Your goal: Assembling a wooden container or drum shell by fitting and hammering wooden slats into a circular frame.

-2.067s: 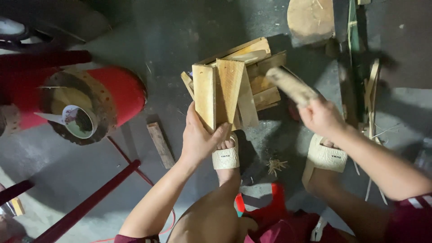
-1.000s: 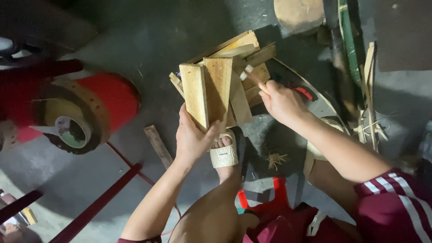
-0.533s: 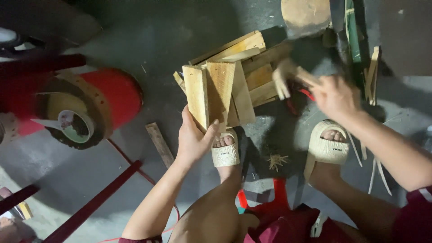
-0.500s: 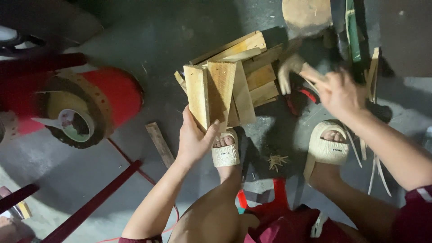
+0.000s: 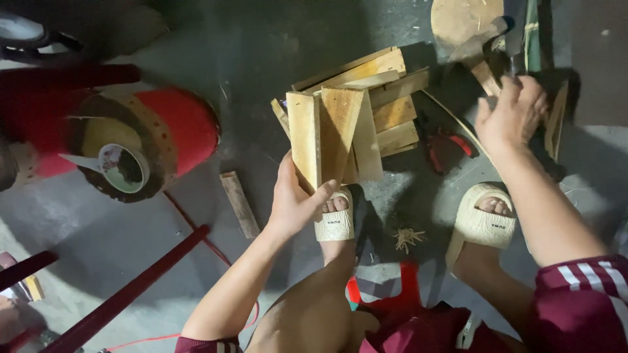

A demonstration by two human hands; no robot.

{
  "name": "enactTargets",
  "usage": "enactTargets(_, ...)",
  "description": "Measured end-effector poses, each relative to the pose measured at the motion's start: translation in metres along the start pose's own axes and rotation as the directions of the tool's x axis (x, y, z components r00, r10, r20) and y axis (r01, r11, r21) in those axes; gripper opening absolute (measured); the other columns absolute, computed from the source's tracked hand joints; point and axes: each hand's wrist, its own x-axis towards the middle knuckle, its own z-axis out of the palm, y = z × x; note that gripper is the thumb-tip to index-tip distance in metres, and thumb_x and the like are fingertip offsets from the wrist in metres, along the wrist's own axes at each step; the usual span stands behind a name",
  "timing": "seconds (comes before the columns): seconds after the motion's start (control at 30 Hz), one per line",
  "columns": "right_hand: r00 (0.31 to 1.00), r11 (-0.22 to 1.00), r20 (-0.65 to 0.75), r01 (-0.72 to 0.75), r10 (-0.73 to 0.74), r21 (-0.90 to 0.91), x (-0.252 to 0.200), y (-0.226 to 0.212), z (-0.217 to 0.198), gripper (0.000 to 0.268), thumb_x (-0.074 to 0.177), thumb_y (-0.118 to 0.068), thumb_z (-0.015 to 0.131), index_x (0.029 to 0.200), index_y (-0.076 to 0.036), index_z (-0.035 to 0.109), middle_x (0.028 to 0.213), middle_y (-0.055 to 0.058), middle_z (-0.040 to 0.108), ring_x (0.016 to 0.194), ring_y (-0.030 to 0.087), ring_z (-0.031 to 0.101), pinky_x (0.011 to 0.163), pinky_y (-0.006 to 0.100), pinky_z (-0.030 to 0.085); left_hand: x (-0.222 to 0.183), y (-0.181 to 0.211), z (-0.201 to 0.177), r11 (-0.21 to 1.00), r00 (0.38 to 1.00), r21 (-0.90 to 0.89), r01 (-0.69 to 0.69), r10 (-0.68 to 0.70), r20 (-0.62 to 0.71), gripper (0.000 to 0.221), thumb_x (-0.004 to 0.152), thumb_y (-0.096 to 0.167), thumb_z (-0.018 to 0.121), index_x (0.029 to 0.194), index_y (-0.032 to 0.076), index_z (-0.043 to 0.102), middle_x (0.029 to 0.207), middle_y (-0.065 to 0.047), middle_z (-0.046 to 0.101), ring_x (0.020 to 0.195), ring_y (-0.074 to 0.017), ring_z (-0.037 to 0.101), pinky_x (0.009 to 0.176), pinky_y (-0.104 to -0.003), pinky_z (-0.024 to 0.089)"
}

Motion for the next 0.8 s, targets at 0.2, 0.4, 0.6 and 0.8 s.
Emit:
enactTargets(0.2,0.997,0.700,0.079,-0.058,0.002,0.711,-0.001,-0.134,-0.041,0.017,0.097,-0.013,0.076,0.111,-0.004,0.072,0.088,0.017,0.070,0.086,0.043,0.071,0.071,0.045,0.055,0.008,0.015,-0.001,0.977,0.982,-0.103,0.189,-0.189,0.008,0.094,0.073,0.039,0.086,0.140,-0.012,0.042,0.148,-0.039,0.038,0.132,-0.0589,0.049,0.098,-0.070,0.049)
enactTargets(0.4,0.923,0.148,0.348,-0.326,-0.163,0.934,0.008,-0.227,-0.088,0.020,0.096,-0.022,0.077,0.096,-0.006,0.066,0.076,0.005,0.065,0.076,0.010,0.057,0.062,0.031,0.051,0.006,0.007,0.005,0.972,0.979,-0.112,0.205,-0.206,0.003,0.094,0.073,0.043,0.086,0.140,-0.008,0.045,0.156,-0.037,0.028,0.139,-0.0568,0.042,0.105,-0.067,0.045)
enactTargets(0.6,0.905,0.228,0.348,-0.295,-0.245,0.928,0.001,-0.206,-0.082,0.014,0.103,-0.016,0.068,0.097,-0.003,0.070,0.077,0.005,0.067,0.077,0.010,0.059,0.066,0.032,0.050,0.001,0.009,0.011,0.978,0.991,-0.164,0.130,-0.132,-0.004,0.095,0.079,0.046,0.082,0.144,-0.008,0.039,0.158,-0.041,0.015,0.142,-0.0635,0.029,0.111,-0.072,0.035)
enactTargets(0.8,0.918,0.156,0.320,-0.289,-0.235,0.945,0.005,-0.199,-0.103,0.011,0.107,-0.014,0.058,0.108,-0.005,0.062,0.094,-0.010,0.047,0.091,0.004,0.049,0.072,0.026,0.045,-0.007,-0.024,0.021,0.988,0.995,-0.118,-0.098,0.099,-0.003,0.053,0.108,0.041,0.039,0.154,0.016,0.046,0.158,-0.044,-0.002,0.148,-0.0654,0.003,0.118,-0.070,0.023)
